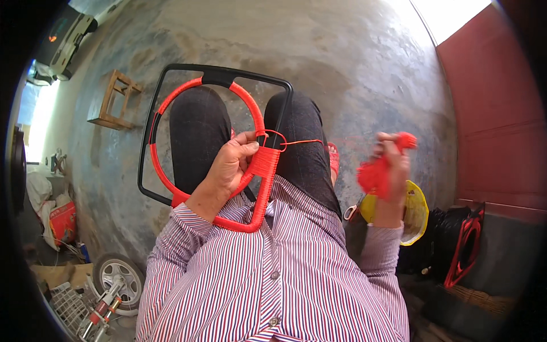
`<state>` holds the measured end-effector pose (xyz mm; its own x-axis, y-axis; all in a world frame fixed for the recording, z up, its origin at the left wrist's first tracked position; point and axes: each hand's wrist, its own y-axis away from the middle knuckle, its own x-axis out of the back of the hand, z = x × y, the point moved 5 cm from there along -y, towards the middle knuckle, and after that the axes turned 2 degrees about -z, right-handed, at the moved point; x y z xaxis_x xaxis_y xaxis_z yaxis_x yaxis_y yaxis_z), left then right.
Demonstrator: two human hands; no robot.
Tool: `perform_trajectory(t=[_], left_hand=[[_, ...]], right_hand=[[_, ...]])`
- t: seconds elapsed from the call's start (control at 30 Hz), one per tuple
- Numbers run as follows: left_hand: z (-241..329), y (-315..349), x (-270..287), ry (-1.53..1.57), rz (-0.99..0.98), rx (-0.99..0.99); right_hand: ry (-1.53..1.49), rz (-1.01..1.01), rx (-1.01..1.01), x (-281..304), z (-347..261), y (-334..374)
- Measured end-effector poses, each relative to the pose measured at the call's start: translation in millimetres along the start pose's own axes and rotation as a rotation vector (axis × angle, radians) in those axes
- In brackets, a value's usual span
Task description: Winding red string or yarn repeatedly around a circular red plastic frame held in the hands.
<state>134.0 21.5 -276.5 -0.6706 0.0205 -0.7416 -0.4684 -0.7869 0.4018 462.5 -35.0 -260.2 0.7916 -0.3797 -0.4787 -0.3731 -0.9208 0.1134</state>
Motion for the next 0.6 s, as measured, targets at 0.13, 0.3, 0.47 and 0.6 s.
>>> perform_trajectory(t=[0.13,0.3,0.47,0.6], left_hand=[[-2,0,5,-0.103,-0.021,-0.017],[-3,3,12,-0.139,0.035,-0.042],[-5,0,15,-0.108,0.044,-0.027],[-6,-2,22,-0.124,0.062,-0.016]], right_hand=[[0.355,-0.465,-0.137,-95,76,19],[0.591,-0.464,-0.189,-109,65,8],[0.214,-0.317,-0.310,-91,45,8],[-0.027,-0.332,-0.360,-107,38,20]])
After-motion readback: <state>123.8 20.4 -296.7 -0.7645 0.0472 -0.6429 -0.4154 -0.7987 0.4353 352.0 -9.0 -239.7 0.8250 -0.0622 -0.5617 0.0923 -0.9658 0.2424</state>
